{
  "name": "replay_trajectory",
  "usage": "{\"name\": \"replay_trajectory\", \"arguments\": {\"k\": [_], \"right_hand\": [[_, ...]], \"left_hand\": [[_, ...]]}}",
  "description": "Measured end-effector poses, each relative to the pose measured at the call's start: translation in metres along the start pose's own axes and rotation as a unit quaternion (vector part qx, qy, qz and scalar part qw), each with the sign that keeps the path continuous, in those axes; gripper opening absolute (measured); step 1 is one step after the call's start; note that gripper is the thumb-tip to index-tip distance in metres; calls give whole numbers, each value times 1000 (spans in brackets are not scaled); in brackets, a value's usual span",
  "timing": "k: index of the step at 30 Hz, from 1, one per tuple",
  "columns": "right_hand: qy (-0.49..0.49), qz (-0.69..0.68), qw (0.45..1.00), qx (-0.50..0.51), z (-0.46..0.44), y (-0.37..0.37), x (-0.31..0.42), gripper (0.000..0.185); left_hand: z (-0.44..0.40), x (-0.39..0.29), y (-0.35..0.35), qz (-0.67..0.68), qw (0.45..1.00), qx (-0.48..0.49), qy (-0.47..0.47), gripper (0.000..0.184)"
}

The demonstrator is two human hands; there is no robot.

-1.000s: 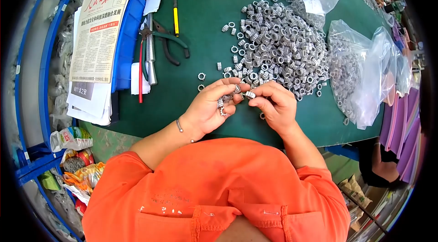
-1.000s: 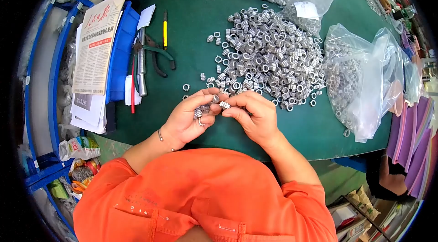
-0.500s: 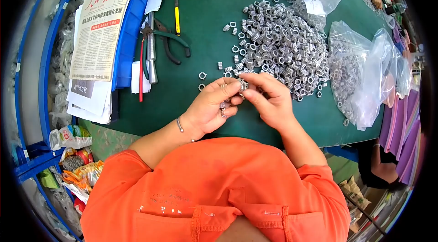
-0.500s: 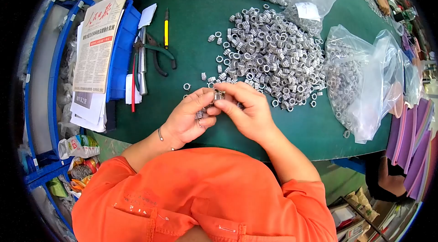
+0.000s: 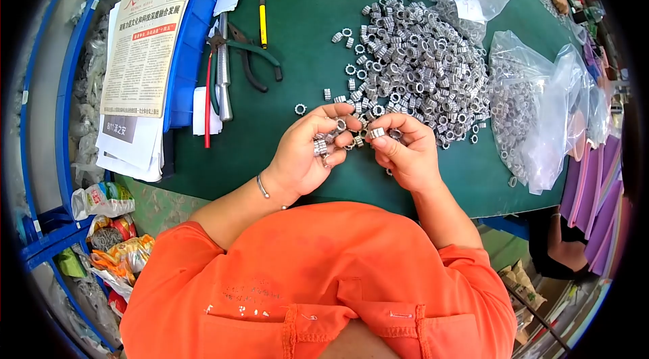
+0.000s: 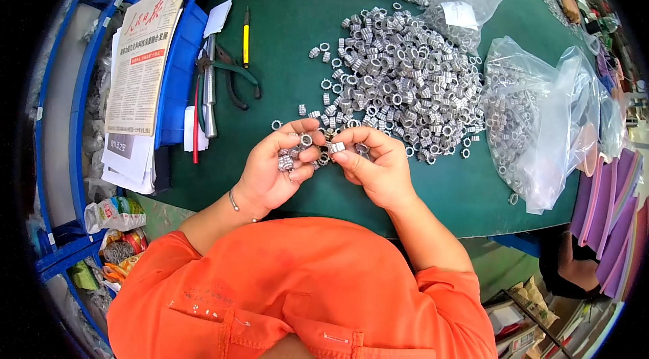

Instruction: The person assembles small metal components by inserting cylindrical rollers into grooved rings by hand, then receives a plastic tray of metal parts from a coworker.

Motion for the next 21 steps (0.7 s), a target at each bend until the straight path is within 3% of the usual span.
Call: {"name": "replay_trajectory", "arguments": {"k": [13,21], "right_hand": [[121,-282,950,55,4,6,-13,19],[123,-300,944,65,5,3,-17,21]], "left_hand": [[3,1,-2,-95,995,-9,23,11],[3,1,0,-90,996,2,22,11]]}}
Point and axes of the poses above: each hand's wrist, its own z-axis away from the middle knuckle, its own y-axis out of the palm, x = y × z, the point moved 7 cm from there along -z, towards the middle knuckle
